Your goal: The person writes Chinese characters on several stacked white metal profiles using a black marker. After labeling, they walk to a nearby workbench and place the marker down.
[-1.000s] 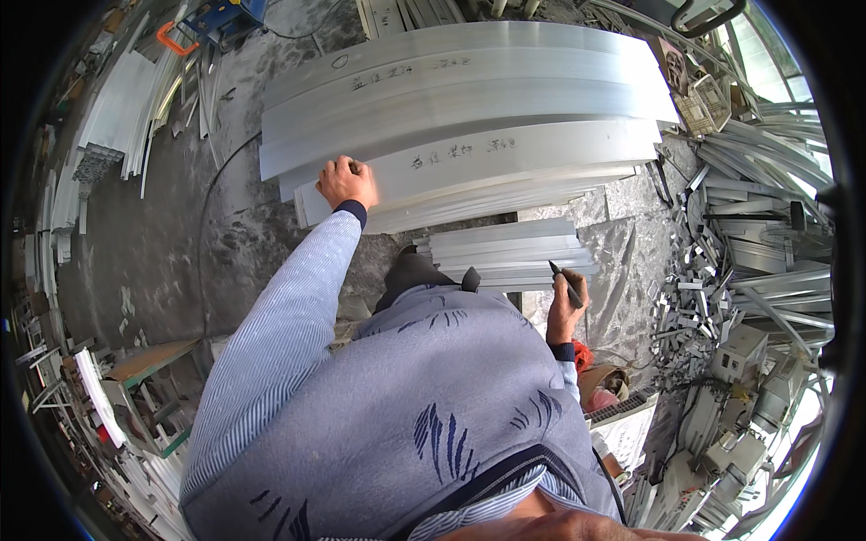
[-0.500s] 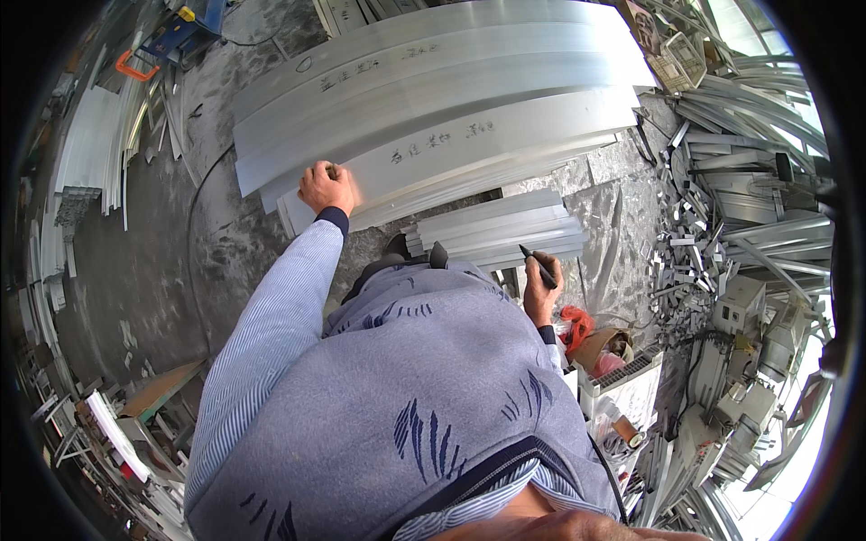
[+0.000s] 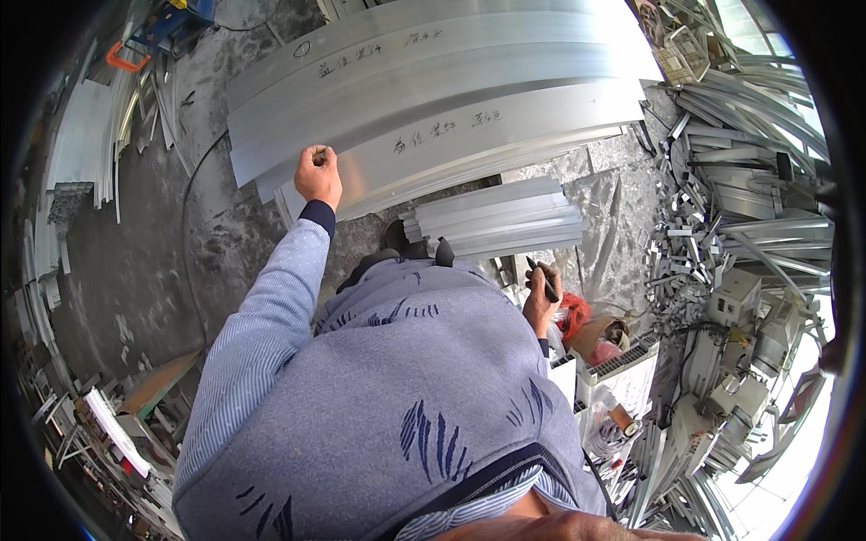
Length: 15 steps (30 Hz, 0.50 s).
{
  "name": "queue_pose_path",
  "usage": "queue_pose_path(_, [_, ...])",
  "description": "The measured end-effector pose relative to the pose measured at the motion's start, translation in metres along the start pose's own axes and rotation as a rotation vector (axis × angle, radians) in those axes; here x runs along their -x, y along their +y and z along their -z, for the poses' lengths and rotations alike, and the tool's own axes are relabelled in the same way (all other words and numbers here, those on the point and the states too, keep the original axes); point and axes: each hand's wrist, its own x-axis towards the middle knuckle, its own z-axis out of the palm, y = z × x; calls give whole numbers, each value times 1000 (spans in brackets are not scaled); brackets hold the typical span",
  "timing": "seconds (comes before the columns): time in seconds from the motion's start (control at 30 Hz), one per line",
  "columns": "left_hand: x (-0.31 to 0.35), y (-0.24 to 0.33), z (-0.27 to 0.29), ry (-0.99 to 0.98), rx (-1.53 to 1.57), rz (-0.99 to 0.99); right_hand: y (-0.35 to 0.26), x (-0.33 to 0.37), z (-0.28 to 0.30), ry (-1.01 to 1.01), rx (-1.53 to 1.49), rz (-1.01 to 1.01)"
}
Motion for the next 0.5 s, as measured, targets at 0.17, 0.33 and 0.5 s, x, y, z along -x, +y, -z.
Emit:
queue_pose_path(0.17, [5, 27, -4, -156, 117, -49, -5, 2, -5, -55, 79, 32])
queue_pose_path(0.33, [20, 48, -9, -338, 172, -44, -12, 2, -7, -82, 103, 16])
queue_pose_path(0.5, [31, 54, -10, -407, 208, -92, -12, 2, -4, -64, 110, 7])
